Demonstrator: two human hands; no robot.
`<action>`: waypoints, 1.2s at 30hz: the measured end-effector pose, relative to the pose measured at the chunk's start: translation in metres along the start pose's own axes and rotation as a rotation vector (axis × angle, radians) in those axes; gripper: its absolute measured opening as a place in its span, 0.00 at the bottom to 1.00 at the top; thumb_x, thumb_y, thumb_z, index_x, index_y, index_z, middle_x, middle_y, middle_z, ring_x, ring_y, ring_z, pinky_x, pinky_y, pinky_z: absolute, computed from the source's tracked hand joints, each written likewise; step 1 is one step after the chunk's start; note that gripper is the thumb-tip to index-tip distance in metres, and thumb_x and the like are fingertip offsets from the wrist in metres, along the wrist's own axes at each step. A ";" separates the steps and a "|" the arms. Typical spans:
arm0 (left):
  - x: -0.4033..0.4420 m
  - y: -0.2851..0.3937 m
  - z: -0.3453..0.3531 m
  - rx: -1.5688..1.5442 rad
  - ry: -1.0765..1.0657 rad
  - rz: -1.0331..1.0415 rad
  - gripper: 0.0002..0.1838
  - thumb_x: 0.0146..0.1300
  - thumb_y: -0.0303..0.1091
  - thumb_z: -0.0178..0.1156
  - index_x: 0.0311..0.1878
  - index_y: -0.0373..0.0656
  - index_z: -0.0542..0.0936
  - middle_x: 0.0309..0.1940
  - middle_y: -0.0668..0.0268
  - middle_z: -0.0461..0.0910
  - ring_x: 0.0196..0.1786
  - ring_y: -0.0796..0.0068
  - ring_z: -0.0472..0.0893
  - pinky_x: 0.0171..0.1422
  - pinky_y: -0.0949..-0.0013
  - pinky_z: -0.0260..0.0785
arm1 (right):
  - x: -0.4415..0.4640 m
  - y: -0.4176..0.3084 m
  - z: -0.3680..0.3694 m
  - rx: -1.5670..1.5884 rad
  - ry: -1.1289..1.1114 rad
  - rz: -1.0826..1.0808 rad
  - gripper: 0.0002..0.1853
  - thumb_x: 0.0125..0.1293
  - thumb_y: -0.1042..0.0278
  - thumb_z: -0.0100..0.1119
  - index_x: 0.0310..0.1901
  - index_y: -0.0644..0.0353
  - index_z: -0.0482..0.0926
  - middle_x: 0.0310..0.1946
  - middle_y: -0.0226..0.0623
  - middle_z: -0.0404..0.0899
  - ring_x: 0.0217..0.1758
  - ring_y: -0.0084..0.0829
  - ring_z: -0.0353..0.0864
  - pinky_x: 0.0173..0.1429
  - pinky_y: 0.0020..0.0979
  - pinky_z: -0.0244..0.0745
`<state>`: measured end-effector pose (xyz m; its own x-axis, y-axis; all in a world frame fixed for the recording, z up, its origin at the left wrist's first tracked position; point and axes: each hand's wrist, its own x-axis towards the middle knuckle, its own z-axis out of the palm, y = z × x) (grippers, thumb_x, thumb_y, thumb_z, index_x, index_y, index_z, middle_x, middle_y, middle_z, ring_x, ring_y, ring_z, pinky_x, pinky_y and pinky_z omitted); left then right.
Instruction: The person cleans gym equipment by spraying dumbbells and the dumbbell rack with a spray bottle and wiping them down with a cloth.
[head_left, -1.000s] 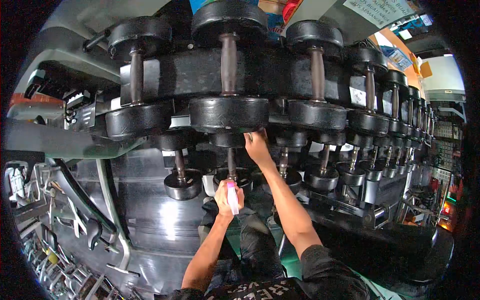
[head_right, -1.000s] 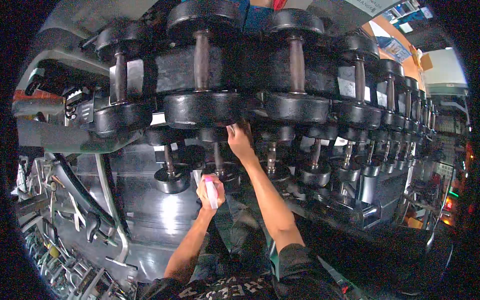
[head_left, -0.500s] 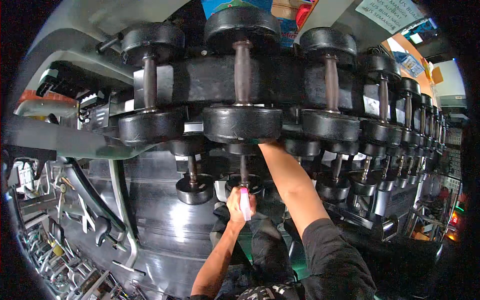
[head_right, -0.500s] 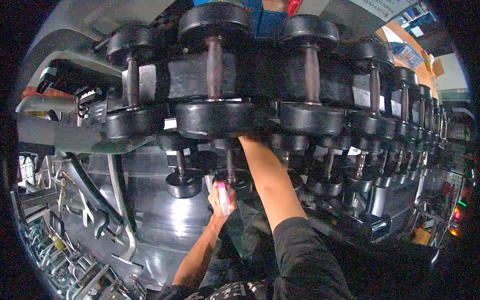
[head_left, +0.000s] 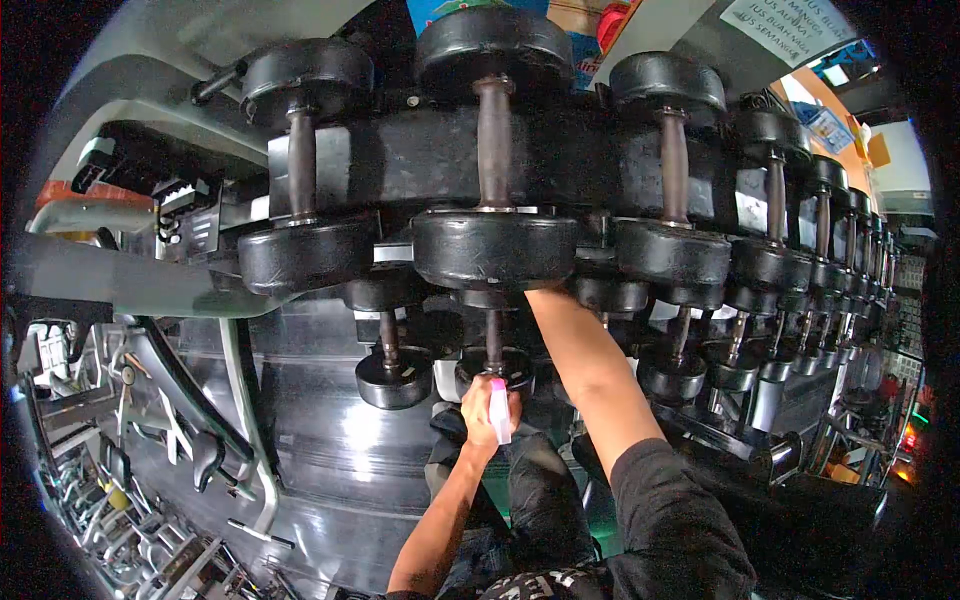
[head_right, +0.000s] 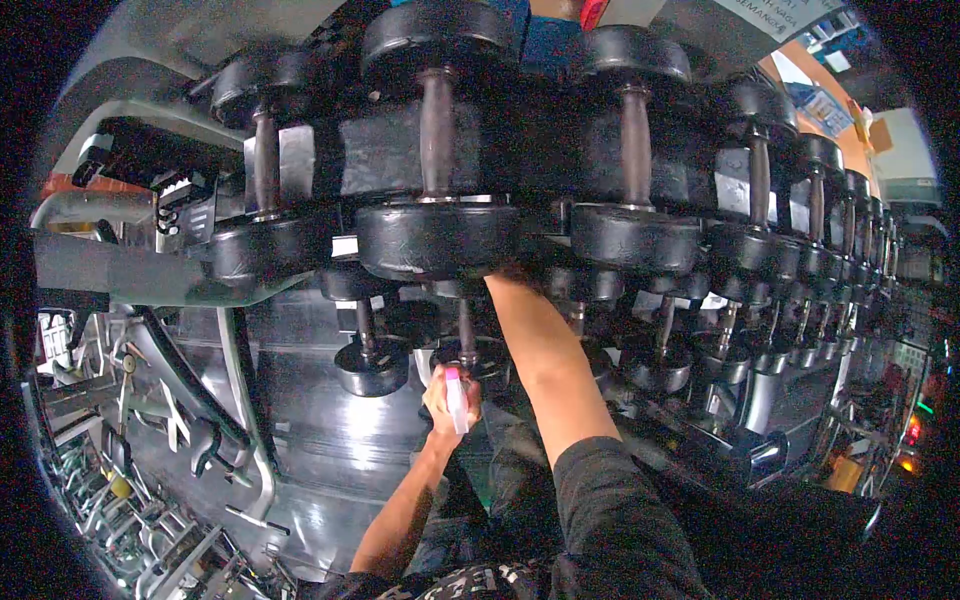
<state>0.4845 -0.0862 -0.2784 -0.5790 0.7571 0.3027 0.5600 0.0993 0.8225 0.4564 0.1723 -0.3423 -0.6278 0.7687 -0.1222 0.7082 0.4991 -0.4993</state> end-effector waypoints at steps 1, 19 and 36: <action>0.000 0.001 -0.001 -0.017 0.003 -0.010 0.11 0.49 0.27 0.62 0.37 0.39 0.74 0.27 0.60 0.75 0.25 0.59 0.78 0.31 0.64 0.72 | -0.001 -0.003 0.001 -0.001 -0.005 -0.016 0.29 0.62 0.45 0.53 0.57 0.58 0.74 0.59 0.47 0.73 0.64 0.49 0.69 0.65 0.45 0.66; 0.001 -0.005 -0.003 -0.099 -0.025 -0.035 0.10 0.49 0.24 0.62 0.36 0.39 0.74 0.27 0.60 0.76 0.27 0.65 0.79 0.32 0.68 0.72 | -0.008 0.036 -0.025 0.044 -0.157 0.032 0.29 0.62 0.44 0.53 0.57 0.58 0.73 0.59 0.47 0.73 0.64 0.48 0.69 0.65 0.45 0.66; 0.004 -0.002 -0.005 -0.089 -0.020 -0.014 0.11 0.47 0.24 0.63 0.33 0.37 0.73 0.29 0.57 0.75 0.28 0.57 0.78 0.32 0.63 0.72 | -0.015 0.043 -0.033 0.011 -0.108 0.066 0.30 0.62 0.44 0.53 0.57 0.58 0.73 0.60 0.46 0.73 0.64 0.48 0.69 0.66 0.45 0.66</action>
<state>0.4782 -0.0859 -0.2764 -0.5740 0.7689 0.2817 0.4965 0.0533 0.8664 0.5071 0.1954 -0.3336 -0.6114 0.7520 -0.2463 0.7459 0.4438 -0.4966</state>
